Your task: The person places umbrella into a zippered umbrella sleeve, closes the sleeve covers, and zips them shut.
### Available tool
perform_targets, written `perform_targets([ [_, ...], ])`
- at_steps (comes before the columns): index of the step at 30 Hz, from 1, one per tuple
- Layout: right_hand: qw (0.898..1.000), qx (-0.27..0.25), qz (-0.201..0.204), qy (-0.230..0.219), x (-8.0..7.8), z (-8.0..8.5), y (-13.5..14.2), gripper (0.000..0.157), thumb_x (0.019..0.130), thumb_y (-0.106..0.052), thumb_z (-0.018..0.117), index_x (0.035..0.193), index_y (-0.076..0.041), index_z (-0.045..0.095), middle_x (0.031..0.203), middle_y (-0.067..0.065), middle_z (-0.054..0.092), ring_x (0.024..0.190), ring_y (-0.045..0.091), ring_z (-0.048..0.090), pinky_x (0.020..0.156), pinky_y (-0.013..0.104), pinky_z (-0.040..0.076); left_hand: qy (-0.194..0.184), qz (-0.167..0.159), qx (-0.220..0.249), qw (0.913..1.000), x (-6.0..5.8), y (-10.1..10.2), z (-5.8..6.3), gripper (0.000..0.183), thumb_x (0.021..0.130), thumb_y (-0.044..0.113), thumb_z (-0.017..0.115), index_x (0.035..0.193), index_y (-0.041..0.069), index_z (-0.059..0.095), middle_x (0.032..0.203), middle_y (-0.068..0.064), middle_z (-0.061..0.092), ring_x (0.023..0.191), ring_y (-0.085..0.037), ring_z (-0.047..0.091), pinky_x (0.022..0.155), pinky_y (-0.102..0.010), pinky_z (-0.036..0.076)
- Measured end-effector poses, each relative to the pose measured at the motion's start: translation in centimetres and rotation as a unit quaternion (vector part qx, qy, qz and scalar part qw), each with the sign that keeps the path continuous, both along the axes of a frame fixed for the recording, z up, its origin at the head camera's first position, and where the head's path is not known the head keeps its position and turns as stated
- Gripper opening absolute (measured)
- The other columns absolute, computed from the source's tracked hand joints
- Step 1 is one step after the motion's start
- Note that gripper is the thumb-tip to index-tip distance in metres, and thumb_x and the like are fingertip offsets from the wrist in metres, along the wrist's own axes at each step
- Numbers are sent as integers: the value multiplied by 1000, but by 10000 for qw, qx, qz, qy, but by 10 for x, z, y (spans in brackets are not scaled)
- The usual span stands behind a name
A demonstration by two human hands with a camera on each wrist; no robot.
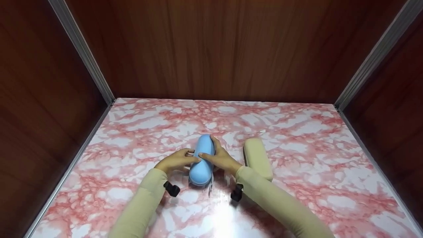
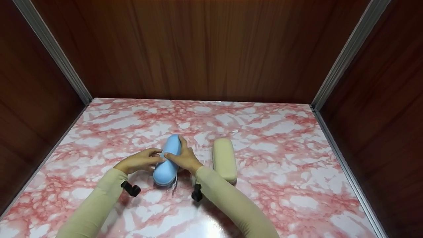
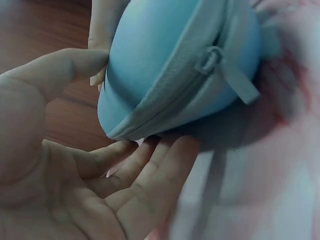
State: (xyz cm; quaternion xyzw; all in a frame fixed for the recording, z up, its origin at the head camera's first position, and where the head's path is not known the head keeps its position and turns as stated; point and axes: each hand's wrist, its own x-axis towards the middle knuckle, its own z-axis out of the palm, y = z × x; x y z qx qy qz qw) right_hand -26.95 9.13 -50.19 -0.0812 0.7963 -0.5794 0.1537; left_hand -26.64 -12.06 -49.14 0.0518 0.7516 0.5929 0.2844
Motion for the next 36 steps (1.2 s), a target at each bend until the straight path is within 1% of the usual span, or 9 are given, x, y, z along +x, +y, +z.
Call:
perform_targets([
  [2, 10000, 76, 3, 17, -1, 0, 1, 100, 91, -39, 74, 162, -19, 7, 154, 31, 27, 130, 47, 44, 92, 55, 50, -177, -72, 152, 9997, -4, 2, -1, 89, 86, 35, 78, 152, -3, 31, 142, -23, 47, 120, -38, 56, 90, -51, 53],
  [5, 10000, 88, 11, 13, 0, 1, 2, 100, 90, -39, 74, 162, -19, 7, 154, 31, 27, 132, 46, 43, 95, 55, 48, -348, -263, 380, 9983, -9, 5, -2, 89, 85, 33, 80, 151, -4, 33, 141, -22, 47, 122, -39, 54, 94, -53, 51],
  [12, 10000, -24, 58, 48, 0, 1, 2, 99, 90, -39, 74, 161, -18, 9, 153, 32, 27, 132, 45, 42, 99, 55, 45, 4, -743, 194, 9971, -14, 8, -3, 70, 86, 33, 79, 139, -4, 50, 130, -15, 59, 119, -30, 58, 104, -49, 43],
  [17, 9997, -146, 192, 41, -2, -1, 4, 97, 90, -40, 74, 161, -20, 9, 153, 32, 27, 134, 44, 41, 102, 55, 42, 35, -968, 254, 9950, -15, 7, -4, 66, 89, 32, 75, 141, -2, 50, 132, -14, 59, 122, -29, 56, 106, -49, 41],
  [22, 9997, -65, 251, 21, -3, -3, 6, 98, 90, -43, 73, 161, -23, 8, 153, 31, 28, 134, 43, 42, 103, 54, 41, -21, -928, 112, 9956, -14, 7, -3, 71, 89, 36, 75, 143, -2, 46, 133, -14, 58, 123, -30, 55, 107, -49, 40],
  [29, 9991, -41, 358, -213, -5, -2, 11, 94, 93, -48, 69, 162, -29, 8, 149, 32, 36, 132, 42, 46, 99, 53, 45, -80, -795, -51, 9968, -13, 7, 0, 77, 89, 37, 75, 145, -3, 42, 134, -16, 56, 124, -33, 54, 106, -51, 40],
  [33, 9986, 159, 496, -131, -6, 2, 15, 93, 94, -47, 67, 162, -26, 7, 150, 31, 35, 131, 41, 47, 102, 53, 43, -127, -691, -155, 9974, -11, 8, 2, 81, 87, 37, 77, 146, -3, 39, 135, -17, 55, 125, -35, 53, 106, -52, 40],
  [35, 9978, 316, 582, -41, -6, 5, 18, 91, 95, -45, 66, 162, -23, 8, 149, 29, 37, 129, 38, 49, 103, 52, 42, -147, -634, -196, 9977, -10, 9, 3, 84, 86, 38, 78, 147, -3, 36, 135, -18, 53, 125, -36, 52, 105, -53, 41],
  [36, 9972, 416, 619, 4, -6, 8, 20, 91, 95, -44, 66, 162, -23, 9, 145, 28, 42, 125, 36, 52, 102, 51, 43, -159, -641, -187, 9976, -10, 9, 4, 84, 86, 37, 78, 147, -3, 36, 135, -18, 53, 125, -36, 52, 104, -53, 42],
])
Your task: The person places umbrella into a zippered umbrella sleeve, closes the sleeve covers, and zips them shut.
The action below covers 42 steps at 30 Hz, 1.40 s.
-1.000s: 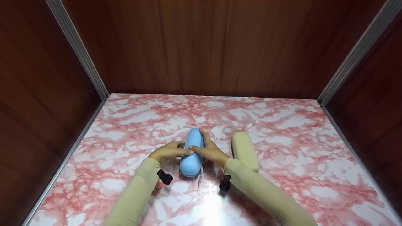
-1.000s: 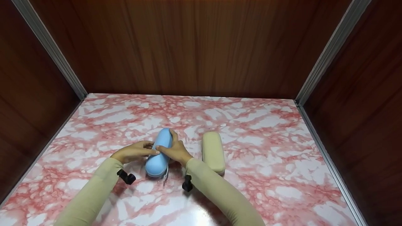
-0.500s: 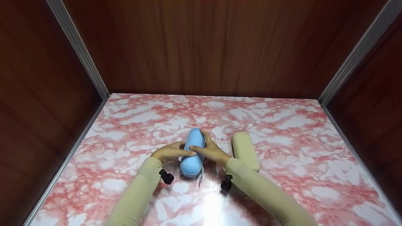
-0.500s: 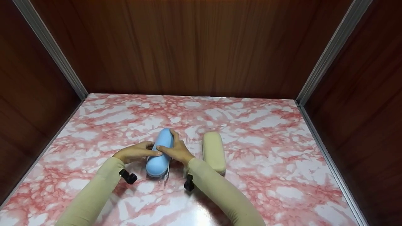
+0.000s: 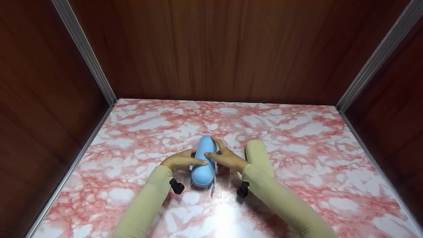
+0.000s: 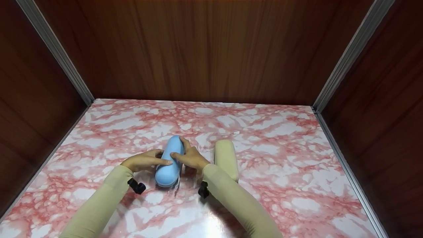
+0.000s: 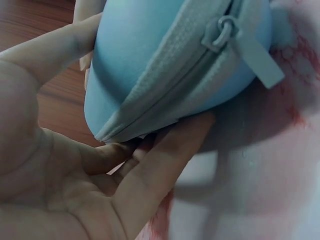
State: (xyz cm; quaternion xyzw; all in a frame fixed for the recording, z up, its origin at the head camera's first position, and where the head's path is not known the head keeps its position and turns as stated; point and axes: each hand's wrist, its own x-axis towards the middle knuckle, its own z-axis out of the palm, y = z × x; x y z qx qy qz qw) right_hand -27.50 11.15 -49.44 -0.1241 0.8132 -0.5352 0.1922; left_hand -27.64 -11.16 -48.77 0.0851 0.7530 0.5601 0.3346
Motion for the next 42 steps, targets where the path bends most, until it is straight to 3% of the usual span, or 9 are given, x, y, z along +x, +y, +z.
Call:
perform_targets([
  [6, 9965, 637, 218, 494, 9, 12, 10, 81, 94, -37, 68, 158, -13, 24, 103, 14, 61, 87, 24, 60, 75, 40, 51, -82, -37, 91, 9999, -1, 2, 0, 83, 87, 35, 77, 148, -3, 35, 136, -19, 53, 124, -36, 54, 100, -52, 46],
  [10, 9891, 905, 455, 1069, 19, 16, 13, 57, 94, -27, 69, 140, -6, 44, 89, 6, 62, 73, 18, 59, 63, 32, 48, -156, 52, 62, 9998, -1, 2, 0, 89, 86, 37, 78, 150, -3, 31, 139, -20, 49, 123, -37, 54, 97, -52, 48],
  [16, 9666, 1213, 957, 2047, 36, 18, 11, 16, 94, -16, 69, 105, -9, 60, 77, -3, 61, 65, 10, 57, 58, 28, 50, -195, -37, 255, 9995, -1, 3, -1, 81, 87, 32, 77, 147, -4, 36, 137, -20, 51, 123, -37, 54, 97, -55, 47],
  [21, 9404, 1393, 1287, 2824, 51, 17, 3, 6, 92, -14, 70, 94, -12, 65, 77, -7, 62, 67, 5, 58, 61, 23, 52, -234, 5, 335, 9992, -1, 3, -2, 76, 87, 28, 77, 144, -5, 39, 136, -19, 53, 121, -36, 56, 95, -53, 50],
  [23, 9208, 1434, 1481, 3311, 55, 15, -1, 6, 92, -15, 71, 94, -11, 67, 81, -6, 62, 70, 6, 57, 64, 22, 51, -192, 21, 337, 9992, -1, 2, -3, 75, 87, 27, 77, 143, -6, 39, 135, -20, 53, 119, -36, 57, 94, -52, 51],
  [25, 8943, 1490, 1661, 3879, 60, 13, -4, 7, 92, -16, 71, 96, -11, 68, 88, -4, 63, 78, 8, 59, 70, 22, 52, -145, 40, 339, 9993, -1, 2, -3, 73, 87, 26, 76, 142, -7, 40, 134, -20, 53, 119, -36, 57, 93, -51, 51],
  [31, 7905, 1928, 1771, 5538, 65, 2, -15, 18, 85, -19, 79, 100, -15, 69, 105, 1, 61, 98, 18, 61, 85, 32, 51, -128, 80, 389, 9991, 1, 0, -3, 75, 86, 26, 75, 143, -6, 39, 136, -21, 51, 123, -37, 53, 95, -52, 50],
  [42, 6463, 3269, 1258, 6779, 70, -6, -38, 26, 85, -40, 74, 96, -17, 69, 97, 2, 60, 90, 18, 58, 74, 32, 45, 105, 108, 130, 9998, 1, 1, -4, 70, 87, 30, 74, 139, -5, 44, 131, -19, 55, 116, -34, 57, 90, -46, 52],
])
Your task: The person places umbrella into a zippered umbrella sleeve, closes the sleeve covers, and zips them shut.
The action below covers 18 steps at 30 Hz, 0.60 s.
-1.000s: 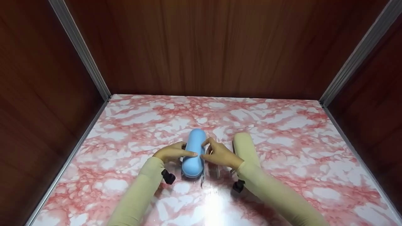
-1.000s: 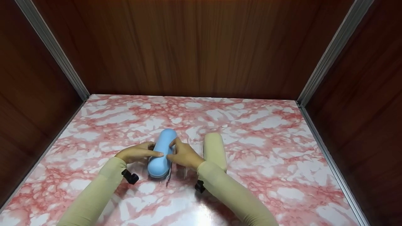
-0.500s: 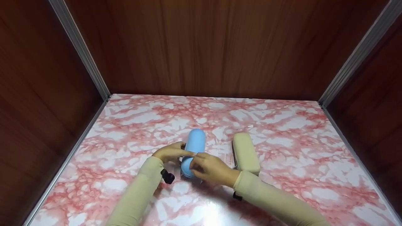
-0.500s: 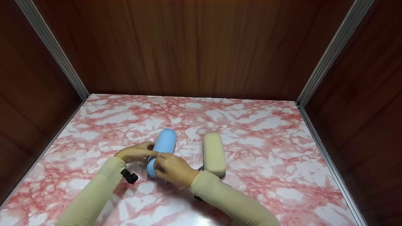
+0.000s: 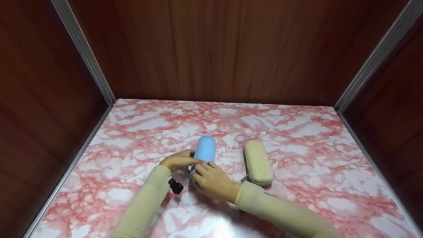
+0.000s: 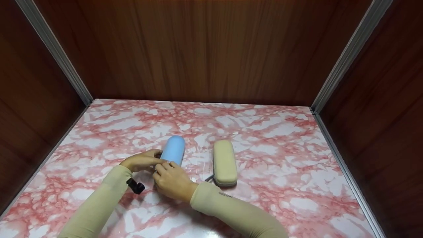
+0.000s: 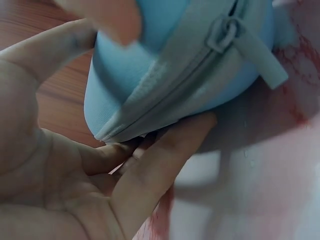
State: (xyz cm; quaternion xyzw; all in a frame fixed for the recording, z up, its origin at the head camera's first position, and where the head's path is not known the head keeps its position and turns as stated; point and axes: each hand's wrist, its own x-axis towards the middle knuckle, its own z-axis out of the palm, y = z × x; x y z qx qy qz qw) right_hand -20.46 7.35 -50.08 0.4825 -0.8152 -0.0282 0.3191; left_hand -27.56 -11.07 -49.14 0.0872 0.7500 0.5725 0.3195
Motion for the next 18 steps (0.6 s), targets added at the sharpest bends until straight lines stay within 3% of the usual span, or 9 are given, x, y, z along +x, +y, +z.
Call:
perform_targets([
  [4, 9980, 434, -273, 363, 2, -2, -10, 27, 86, -43, 71, 94, -17, 71, 97, 3, 61, 89, 20, 58, 81, 34, 46, -63, 145, -47, 9999, 0, 0, 1, 70, 86, 28, 76, 138, -6, 42, 129, -20, 55, 113, -34, 59, 91, -46, 52],
  [9, 9925, 897, -502, 658, 6, -6, -19, 19, 85, -33, 66, 96, -19, 73, 100, 3, 61, 91, 21, 57, 87, 38, 47, 15, 51, -101, 9999, 0, -1, 0, 73, 85, 31, 77, 139, -5, 43, 127, -20, 57, 111, -33, 61, 92, -45, 52],
  [18, 9863, 1170, -632, 975, 7, -10, -25, 11, 83, -25, 67, 92, -24, 74, 100, 1, 60, 88, 20, 55, 81, 36, 46, -43, -1, 49, 10000, 0, -2, 0, 72, 87, 32, 77, 139, -4, 43, 127, -20, 57, 111, -33, 60, 92, -45, 52],
])
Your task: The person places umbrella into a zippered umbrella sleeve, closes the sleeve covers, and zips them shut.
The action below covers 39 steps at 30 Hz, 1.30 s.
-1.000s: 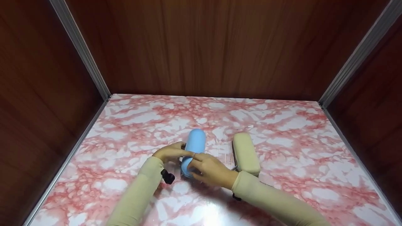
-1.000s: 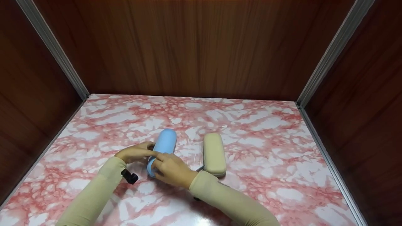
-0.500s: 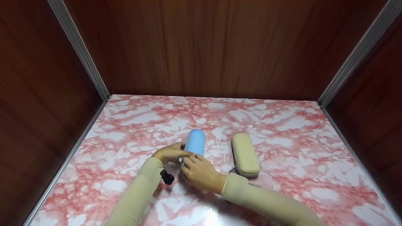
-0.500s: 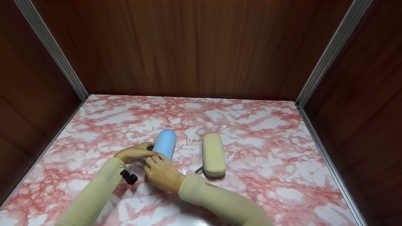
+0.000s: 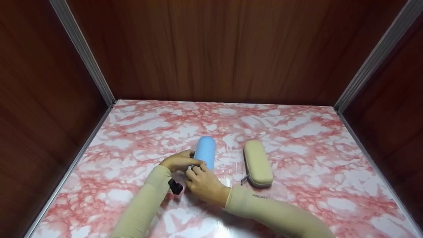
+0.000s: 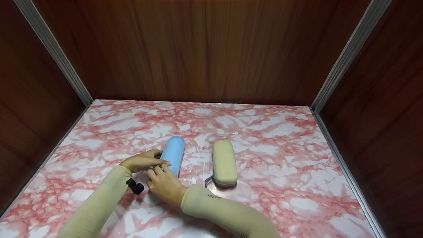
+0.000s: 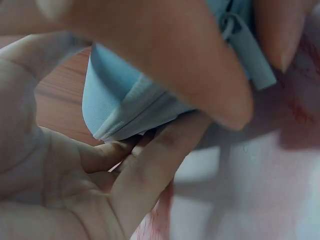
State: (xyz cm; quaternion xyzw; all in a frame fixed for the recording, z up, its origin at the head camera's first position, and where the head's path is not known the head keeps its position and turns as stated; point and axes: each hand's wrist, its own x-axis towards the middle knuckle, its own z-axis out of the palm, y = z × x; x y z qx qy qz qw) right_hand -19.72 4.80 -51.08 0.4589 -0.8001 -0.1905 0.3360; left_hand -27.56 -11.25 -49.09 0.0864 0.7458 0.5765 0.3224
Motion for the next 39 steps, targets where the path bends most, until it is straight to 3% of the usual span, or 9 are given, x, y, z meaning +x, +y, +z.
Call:
perform_targets([
  [5, 9997, -72, 223, 112, 0, -3, 0, 7, 83, -24, 66, 86, -23, 72, 94, -1, 58, 86, 18, 55, 78, 34, 47, -50, 111, -86, 9999, 2, 0, 1, 75, 85, 33, 79, 140, -2, 42, 126, -19, 56, 109, -33, 60, 89, -45, 53],
  [12, 9990, -73, 427, 94, 3, -1, 4, 6, 82, -20, 68, 87, -22, 72, 93, -2, 59, 87, 16, 56, 79, 33, 47, 5, -57, -11, 10000, 1, 0, 2, 74, 85, 31, 78, 139, -5, 43, 124, -21, 58, 107, -34, 62, 90, -46, 52],
  [18, 9984, -129, 544, 91, 4, 1, 8, 6, 81, -23, 72, 88, -22, 71, 93, -3, 65, 88, 14, 60, 78, 29, 48, 4, 137, -130, 9998, 3, 0, 2, 84, 84, 34, 81, 144, -4, 37, 130, -20, 54, 113, -34, 59, 94, -48, 50],
  [25, 9965, -300, 769, 98, 2, 1, 11, 5, 84, -22, 70, 87, -24, 74, 92, -5, 62, 85, 13, 58, 76, 26, 48, 82, 193, -168, 9996, 5, 0, 2, 82, 84, 35, 80, 145, -1, 38, 132, -19, 54, 114, -34, 59, 94, -49, 50],
  [32, 9972, -270, 686, 140, 3, 2, 11, 7, 80, -25, 75, 87, -26, 76, 93, -6, 60, 85, 11, 57, 75, 25, 47, 96, 272, -139, 9995, 4, 3, 1, 81, 82, 32, 80, 144, 0, 38, 132, -20, 53, 115, -35, 58, 95, -47, 49],
  [39, 9962, -128, 856, 123, 4, 5, 14, 7, 81, -22, 72, 87, -23, 76, 89, -5, 59, 84, 12, 58, 73, 27, 47, 207, 289, -195, 9992, 4, 4, 2, 80, 82, 31, 79, 142, -1, 39, 131, -20, 54, 113, -35, 59, 93, -47, 50],
])
